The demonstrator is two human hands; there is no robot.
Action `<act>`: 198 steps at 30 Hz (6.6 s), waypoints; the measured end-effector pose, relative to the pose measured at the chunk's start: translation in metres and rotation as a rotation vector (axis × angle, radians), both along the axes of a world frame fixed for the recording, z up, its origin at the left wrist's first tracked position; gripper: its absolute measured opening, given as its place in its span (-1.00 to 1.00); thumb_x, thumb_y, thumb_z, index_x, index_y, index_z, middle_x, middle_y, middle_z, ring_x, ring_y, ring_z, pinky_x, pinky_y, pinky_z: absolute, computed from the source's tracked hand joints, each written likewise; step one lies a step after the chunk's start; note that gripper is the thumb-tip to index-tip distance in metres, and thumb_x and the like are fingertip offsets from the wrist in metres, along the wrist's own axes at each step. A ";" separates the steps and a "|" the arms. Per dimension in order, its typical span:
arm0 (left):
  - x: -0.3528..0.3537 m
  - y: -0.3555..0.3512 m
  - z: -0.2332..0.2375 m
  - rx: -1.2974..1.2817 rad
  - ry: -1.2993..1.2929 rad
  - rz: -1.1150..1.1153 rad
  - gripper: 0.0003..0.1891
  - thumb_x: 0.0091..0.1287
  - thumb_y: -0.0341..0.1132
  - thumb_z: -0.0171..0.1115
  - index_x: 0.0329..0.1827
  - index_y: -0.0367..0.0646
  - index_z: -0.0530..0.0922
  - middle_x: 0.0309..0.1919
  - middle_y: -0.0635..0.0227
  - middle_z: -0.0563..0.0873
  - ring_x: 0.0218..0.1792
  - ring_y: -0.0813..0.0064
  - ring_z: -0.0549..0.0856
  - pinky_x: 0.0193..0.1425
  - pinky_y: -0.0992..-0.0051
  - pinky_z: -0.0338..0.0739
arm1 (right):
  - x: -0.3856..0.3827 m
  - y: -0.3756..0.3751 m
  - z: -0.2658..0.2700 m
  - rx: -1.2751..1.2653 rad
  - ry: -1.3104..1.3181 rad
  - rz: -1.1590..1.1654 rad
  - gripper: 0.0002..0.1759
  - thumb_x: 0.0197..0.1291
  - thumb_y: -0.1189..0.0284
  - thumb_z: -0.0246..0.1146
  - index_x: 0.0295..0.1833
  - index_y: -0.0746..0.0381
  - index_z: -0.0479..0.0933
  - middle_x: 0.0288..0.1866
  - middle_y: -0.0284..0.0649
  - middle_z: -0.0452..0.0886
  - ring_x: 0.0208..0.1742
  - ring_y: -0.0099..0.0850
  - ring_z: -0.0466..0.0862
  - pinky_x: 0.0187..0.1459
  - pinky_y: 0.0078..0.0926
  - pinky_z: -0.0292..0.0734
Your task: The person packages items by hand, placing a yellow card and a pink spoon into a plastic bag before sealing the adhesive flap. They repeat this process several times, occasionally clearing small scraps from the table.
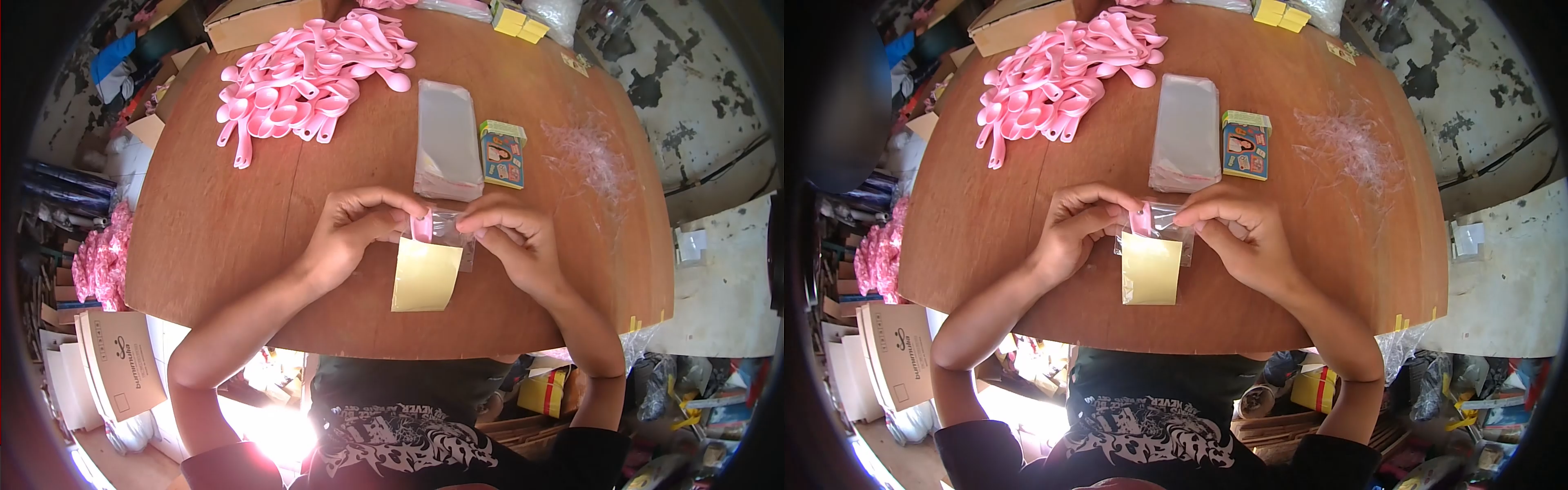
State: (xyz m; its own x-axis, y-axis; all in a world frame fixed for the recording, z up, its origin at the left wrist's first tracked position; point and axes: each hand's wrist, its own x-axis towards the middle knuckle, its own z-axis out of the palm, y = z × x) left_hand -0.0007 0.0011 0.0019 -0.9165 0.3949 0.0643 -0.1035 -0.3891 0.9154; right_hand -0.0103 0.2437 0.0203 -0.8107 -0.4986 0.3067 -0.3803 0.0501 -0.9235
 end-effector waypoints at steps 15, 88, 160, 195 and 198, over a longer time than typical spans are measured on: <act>0.098 -0.050 0.047 -0.703 0.705 -0.561 -0.81 0.23 -0.46 0.31 -0.10 -0.20 0.62 -0.13 0.23 0.73 -0.18 0.22 0.74 -0.09 0.26 0.62 | -0.006 0.002 0.027 0.204 0.161 -0.079 -0.76 0.17 0.57 0.33 -0.02 0.34 0.57 -0.13 -0.14 0.61 -0.15 -0.35 0.66 -0.14 -0.41 0.63; -0.002 0.036 0.050 -0.559 0.057 -0.156 -0.72 0.30 -0.38 0.33 -0.02 -0.40 0.62 -0.29 0.18 0.77 -0.29 0.62 0.71 -0.22 0.54 0.59 | -0.007 0.020 0.025 -0.067 0.005 -0.219 -0.90 0.25 0.56 0.31 -0.16 0.36 0.62 -0.28 -0.33 0.65 -0.28 -0.68 0.58 -0.27 -0.70 0.49; -0.002 -0.012 0.006 -0.674 0.487 -0.172 -0.54 0.22 -0.34 0.42 0.18 -0.17 0.52 -0.19 0.33 0.72 -0.20 0.60 0.67 -0.09 0.51 0.56 | -0.055 0.014 0.027 -0.192 -0.329 -0.119 -0.72 0.41 0.34 0.15 -0.05 0.36 0.59 -0.26 -0.26 0.65 -0.36 -0.53 0.60 -0.22 -0.54 0.54; 0.021 -0.002 0.013 -0.530 0.489 0.152 -0.71 0.54 -0.26 -0.04 0.15 -0.25 0.46 -0.36 0.13 0.70 -0.40 0.35 0.71 -0.26 0.38 0.57 | -0.005 -0.058 0.036 0.449 0.837 -0.361 -0.88 -0.07 0.50 0.44 -0.34 0.17 0.66 -0.38 -0.36 0.54 -0.33 -0.36 0.55 -0.36 -0.42 0.46; 0.023 -0.005 0.020 -0.620 0.489 0.111 -0.74 0.52 -0.28 -0.02 0.13 -0.23 0.45 -0.40 0.04 0.68 -0.41 0.15 0.72 -0.27 0.31 0.56 | 0.001 -0.061 0.040 0.549 0.896 -0.370 -0.87 -0.11 0.49 0.44 -0.37 0.14 0.66 -0.39 -0.40 0.53 -0.34 -0.40 0.55 -0.41 -0.43 0.47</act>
State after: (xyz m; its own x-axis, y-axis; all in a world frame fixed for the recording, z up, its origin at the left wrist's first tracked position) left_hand 0.0222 -0.0038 0.0221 -0.8772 0.3988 0.2675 0.3753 0.2216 0.9001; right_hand -0.0097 0.1828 0.0600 -0.5334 -0.5199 0.6672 -0.7755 0.6156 -0.1403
